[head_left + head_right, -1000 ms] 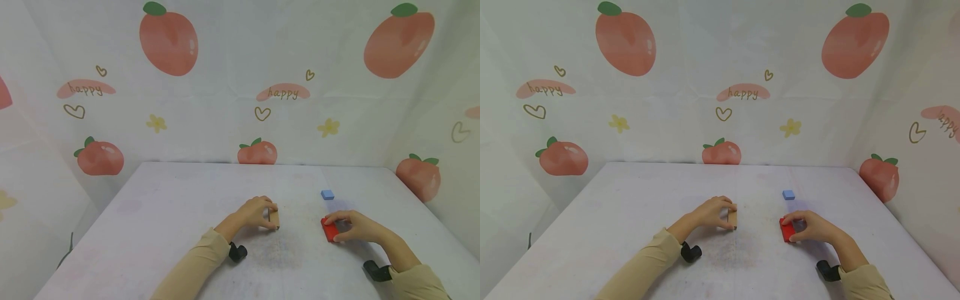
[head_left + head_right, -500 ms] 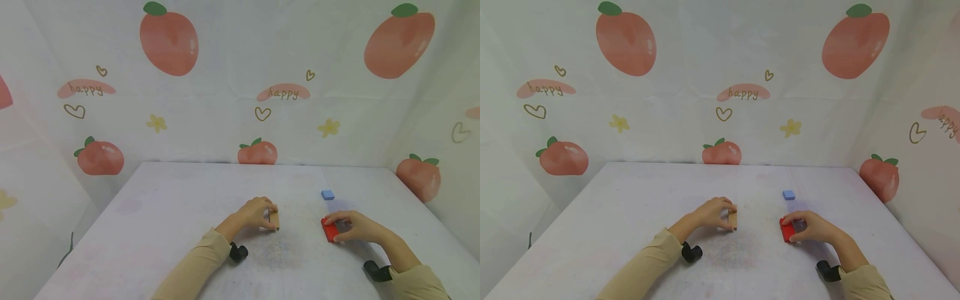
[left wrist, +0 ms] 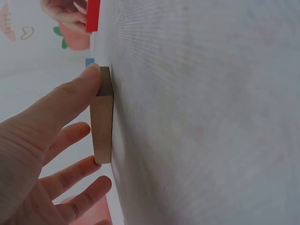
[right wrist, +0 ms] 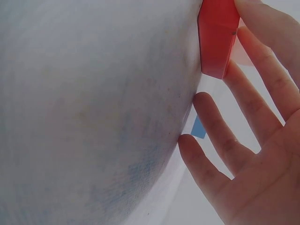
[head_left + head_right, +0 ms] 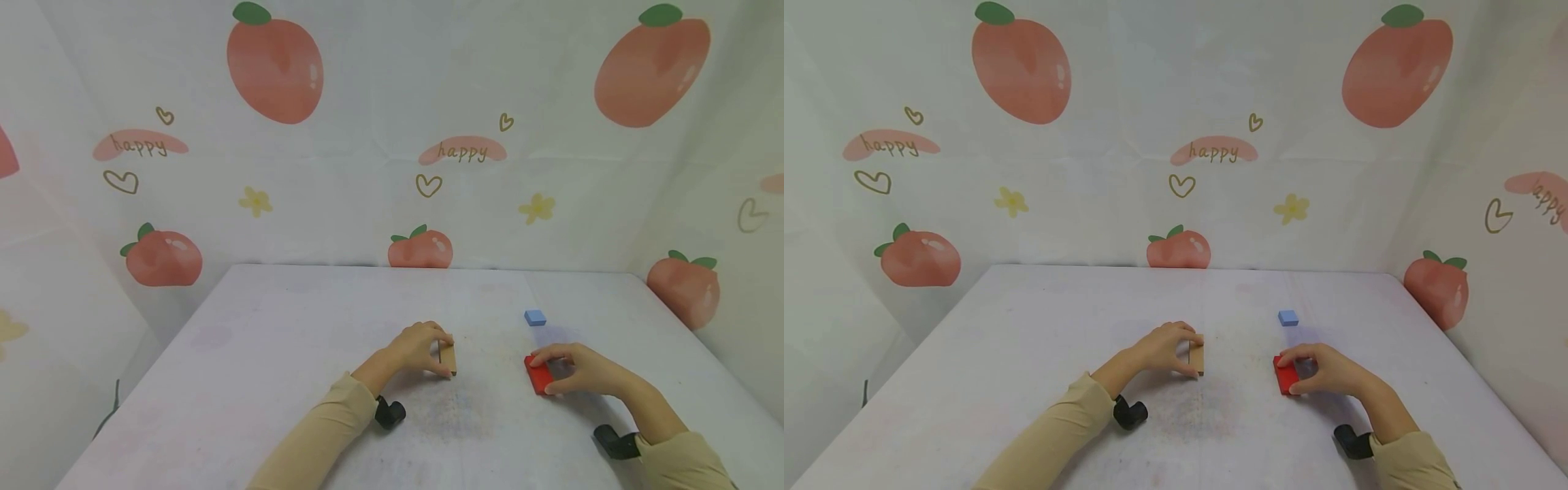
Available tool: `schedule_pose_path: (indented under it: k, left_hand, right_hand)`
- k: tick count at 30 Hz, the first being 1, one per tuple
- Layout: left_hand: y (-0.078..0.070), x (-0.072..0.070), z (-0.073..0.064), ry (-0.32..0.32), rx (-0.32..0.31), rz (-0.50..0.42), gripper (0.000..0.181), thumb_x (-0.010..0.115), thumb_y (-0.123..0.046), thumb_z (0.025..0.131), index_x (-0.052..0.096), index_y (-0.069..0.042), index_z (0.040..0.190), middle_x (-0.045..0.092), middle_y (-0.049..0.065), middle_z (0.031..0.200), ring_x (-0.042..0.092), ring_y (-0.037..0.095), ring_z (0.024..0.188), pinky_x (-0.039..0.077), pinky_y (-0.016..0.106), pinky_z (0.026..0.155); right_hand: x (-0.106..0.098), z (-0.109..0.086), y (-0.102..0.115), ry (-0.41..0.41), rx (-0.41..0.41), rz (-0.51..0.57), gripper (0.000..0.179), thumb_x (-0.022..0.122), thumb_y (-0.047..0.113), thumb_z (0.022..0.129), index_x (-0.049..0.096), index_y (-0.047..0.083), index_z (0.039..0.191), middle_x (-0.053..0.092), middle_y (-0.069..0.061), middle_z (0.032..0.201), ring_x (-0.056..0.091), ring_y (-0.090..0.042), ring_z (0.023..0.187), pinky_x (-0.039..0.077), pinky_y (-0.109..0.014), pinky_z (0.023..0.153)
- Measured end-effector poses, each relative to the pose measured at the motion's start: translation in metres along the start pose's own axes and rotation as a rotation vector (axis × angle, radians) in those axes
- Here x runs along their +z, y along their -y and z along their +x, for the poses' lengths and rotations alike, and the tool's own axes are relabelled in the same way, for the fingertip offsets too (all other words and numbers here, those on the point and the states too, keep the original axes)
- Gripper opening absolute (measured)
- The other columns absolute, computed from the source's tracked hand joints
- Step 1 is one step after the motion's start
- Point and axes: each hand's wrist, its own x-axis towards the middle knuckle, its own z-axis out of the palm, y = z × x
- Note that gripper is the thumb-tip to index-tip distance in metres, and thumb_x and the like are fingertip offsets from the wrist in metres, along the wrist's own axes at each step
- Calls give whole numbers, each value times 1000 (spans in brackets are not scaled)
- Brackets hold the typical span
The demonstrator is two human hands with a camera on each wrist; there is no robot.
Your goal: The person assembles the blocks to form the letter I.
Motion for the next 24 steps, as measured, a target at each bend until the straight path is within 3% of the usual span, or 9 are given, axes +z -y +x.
schedule_pose_path:
  k: [5, 8, 15, 18, 21, 24]
  left_hand:
    - [-1, -1, -1, 6, -9, -19, 54, 80, -40, 70, 65, -20, 118, 58, 3, 125, 54, 22, 114, 45, 33, 94]
    - [-1, -2, -3, 9, -10, -21, 51, 76, -41, 74, 64, -21, 119, 56, 4, 127, 53, 23, 116, 45, 36, 95]
    - [0, -3, -10, -53, 63, 64, 34, 71, -36, 81, 68, -20, 111, 61, 4, 122, 57, 24, 111, 47, 35, 92]
    - [0, -3, -13, -54, 63, 55, 29, 71, -33, 81, 69, -20, 107, 61, 2, 121, 56, 23, 112, 46, 35, 93]
    - [0, -4, -14, -51, 61, 50, 28, 71, -31, 81, 70, -20, 106, 62, 0, 120, 57, 22, 113, 46, 35, 94]
    - [-1, -4, -14, -41, 53, 40, 27, 70, -31, 82, 71, -21, 108, 63, -1, 121, 57, 21, 115, 45, 35, 95]
  right_hand:
    - [0, 0, 0, 2, 9, -12, 32, 75, 22, 76, 66, 15, 106, 57, -23, 126, 48, 4, 106, 42, -62, 88]
    - [0, 0, 0, 3, 7, -11, 32, 75, 22, 76, 66, 15, 106, 57, -23, 126, 46, 8, 105, 42, -62, 88]
    - [0, 0, 0, 1, -13, -9, 31, 75, 22, 77, 66, 15, 106, 57, -23, 126, 38, 19, 101, 43, -61, 86]
    - [0, 0, 0, -2, -8, -13, 31, 75, 23, 76, 66, 16, 105, 57, -23, 126, 42, 14, 104, 43, -61, 87]
    - [0, 0, 0, -6, 1, -28, 31, 75, 24, 76, 66, 16, 105, 57, -24, 126, 48, -1, 109, 43, -61, 87]
    - [0, -1, 0, -8, 4, -31, 31, 75, 25, 76, 66, 17, 105, 57, -23, 126, 49, -2, 110, 43, -60, 87]
